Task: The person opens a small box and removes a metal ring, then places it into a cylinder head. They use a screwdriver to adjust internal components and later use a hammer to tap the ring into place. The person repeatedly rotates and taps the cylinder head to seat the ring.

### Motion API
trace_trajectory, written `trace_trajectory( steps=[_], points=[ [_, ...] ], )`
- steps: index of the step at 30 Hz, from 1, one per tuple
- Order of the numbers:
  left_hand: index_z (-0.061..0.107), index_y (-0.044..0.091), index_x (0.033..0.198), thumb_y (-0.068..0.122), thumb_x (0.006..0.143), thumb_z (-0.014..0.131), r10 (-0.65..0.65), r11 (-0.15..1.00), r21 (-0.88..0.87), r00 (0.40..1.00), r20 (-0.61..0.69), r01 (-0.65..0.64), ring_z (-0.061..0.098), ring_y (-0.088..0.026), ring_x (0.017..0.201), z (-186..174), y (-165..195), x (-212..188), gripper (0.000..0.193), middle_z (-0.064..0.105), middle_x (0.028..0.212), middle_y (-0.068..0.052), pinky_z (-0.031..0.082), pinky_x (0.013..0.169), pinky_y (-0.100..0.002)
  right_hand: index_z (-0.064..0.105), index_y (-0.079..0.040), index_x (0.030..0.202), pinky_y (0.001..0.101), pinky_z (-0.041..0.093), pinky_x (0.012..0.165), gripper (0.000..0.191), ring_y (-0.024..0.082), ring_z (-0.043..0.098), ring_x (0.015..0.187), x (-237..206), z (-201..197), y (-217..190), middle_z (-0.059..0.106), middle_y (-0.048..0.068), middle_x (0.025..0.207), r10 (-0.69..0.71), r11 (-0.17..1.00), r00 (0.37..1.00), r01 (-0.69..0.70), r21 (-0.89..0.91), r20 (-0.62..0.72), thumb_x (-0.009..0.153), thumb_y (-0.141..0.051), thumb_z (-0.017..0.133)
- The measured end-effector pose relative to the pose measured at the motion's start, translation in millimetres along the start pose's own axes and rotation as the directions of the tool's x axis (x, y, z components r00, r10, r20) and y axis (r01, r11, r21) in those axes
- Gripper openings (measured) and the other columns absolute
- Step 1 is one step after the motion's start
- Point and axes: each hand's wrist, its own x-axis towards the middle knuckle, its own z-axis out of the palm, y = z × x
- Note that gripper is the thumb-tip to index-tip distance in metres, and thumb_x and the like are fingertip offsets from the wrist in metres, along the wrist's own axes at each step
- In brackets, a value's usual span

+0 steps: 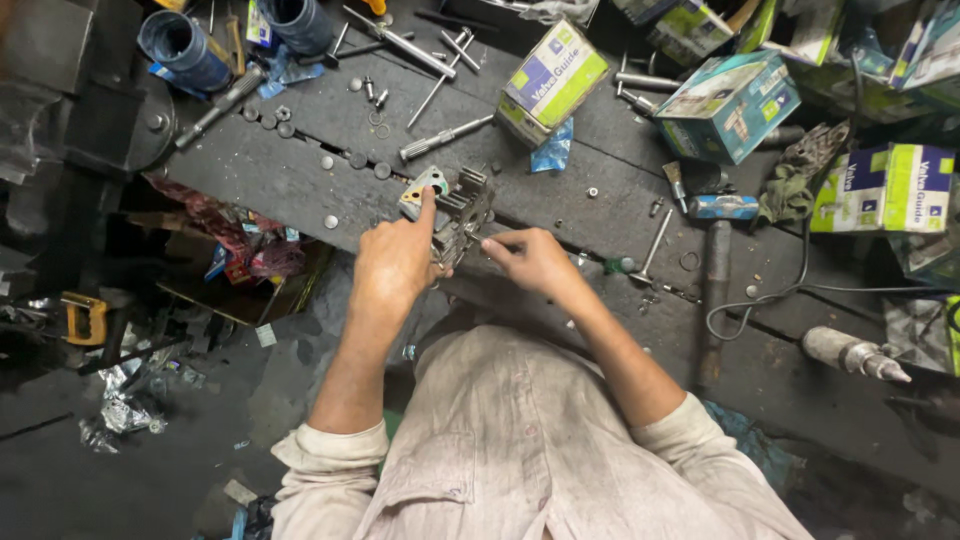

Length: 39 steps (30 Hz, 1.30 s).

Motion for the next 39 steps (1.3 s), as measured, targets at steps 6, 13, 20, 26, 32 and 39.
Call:
trace_trajectory(
  steps=[6, 13, 20, 26, 32, 39],
  points=[
    [0.026, 0.009, 0.158, 0.044, 0.067, 0.093, -0.011, 1.000, 0.005, 1.000, -0.005, 0.011, 0.072, -0.040, 0.089, 2.1, 0.7, 1.3, 0.119, 0.074, 0.091, -0.021, 0.057, 0.080, -0.050, 0.079, -0.012, 0.109, 0.0477, 0.057, 0.072, 0.032, 0.041, 0.070, 0.085, 4.5, -9.4, 1.2, 0.077, 0.022, 0.085, 0.113, 0.988, 0.981, -0.128, 0.084, 0.159, 0.093, -0.039, 0.072],
    [0.022, 0.017, 0.161, 0.044, 0.066, 0.093, 0.033, 0.999, 0.011, 0.999, 0.021, -0.033, 0.071, -0.043, 0.090, -1.9, -10.8, -0.7, 0.121, 0.073, 0.092, -0.023, 0.056, 0.081, -0.052, 0.079, -0.013, 0.108, 0.0445, 0.057, 0.073, 0.032, 0.035, 0.075, 0.082, 18.9, -35.6, -20.6, 0.076, 0.018, 0.093, -0.215, 0.956, 0.957, 0.247, -0.158, 0.196, 0.091, -0.038, 0.070],
    [0.022, 0.018, 0.161, 0.042, 0.067, 0.092, 0.050, 0.999, -0.024, 0.999, 0.018, -0.049, 0.070, -0.044, 0.093, -5.7, -13.4, -4.0, 0.120, 0.073, 0.093, -0.024, 0.055, 0.082, -0.054, 0.080, -0.011, 0.105, 0.0479, 0.055, 0.078, 0.033, 0.040, 0.072, 0.085, 21.9, -35.5, -27.1, 0.075, 0.021, 0.091, -0.236, 0.918, 0.953, 0.283, -0.278, 0.190, 0.093, -0.039, 0.069],
    [0.024, 0.024, 0.161, 0.041, 0.067, 0.092, 0.027, 0.999, -0.029, 0.999, 0.046, -0.025, 0.070, -0.044, 0.097, -12.2, -13.5, -7.7, 0.117, 0.073, 0.096, -0.023, 0.054, 0.084, -0.053, 0.079, -0.010, 0.105, 0.0485, 0.056, 0.075, 0.034, 0.039, 0.072, 0.082, 25.2, -34.5, -30.1, 0.076, 0.020, 0.087, -0.118, 0.962, 0.971, 0.164, -0.218, 0.209, 0.091, -0.040, 0.070],
    [0.025, 0.026, 0.160, 0.041, 0.064, 0.094, 0.012, 0.999, -0.041, 1.000, 0.011, -0.012, 0.069, -0.045, 0.098, -8.1, -10.6, -5.6, 0.119, 0.073, 0.098, -0.024, 0.054, 0.085, -0.054, 0.079, -0.012, 0.108, 0.0454, 0.056, 0.072, 0.034, 0.032, 0.075, 0.077, 14.7, -30.8, -28.4, 0.078, 0.017, 0.089, -0.200, 0.959, 0.963, 0.230, -0.166, 0.182, 0.093, -0.040, 0.069],
    [0.026, 0.034, 0.161, 0.045, 0.066, 0.094, -0.018, 0.999, -0.033, 0.999, 0.032, 0.019, 0.068, -0.045, 0.099, -14.0, -19.5, -0.7, 0.117, 0.072, 0.104, -0.024, 0.054, 0.085, -0.054, 0.081, -0.009, 0.100, 0.0419, 0.055, 0.072, 0.026, 0.031, 0.072, 0.081, 5.6, -21.9, -28.5, 0.078, 0.015, 0.092, -0.458, 0.879, 0.854, 0.392, -0.272, -0.248, 0.091, -0.033, 0.076]
  ],
)
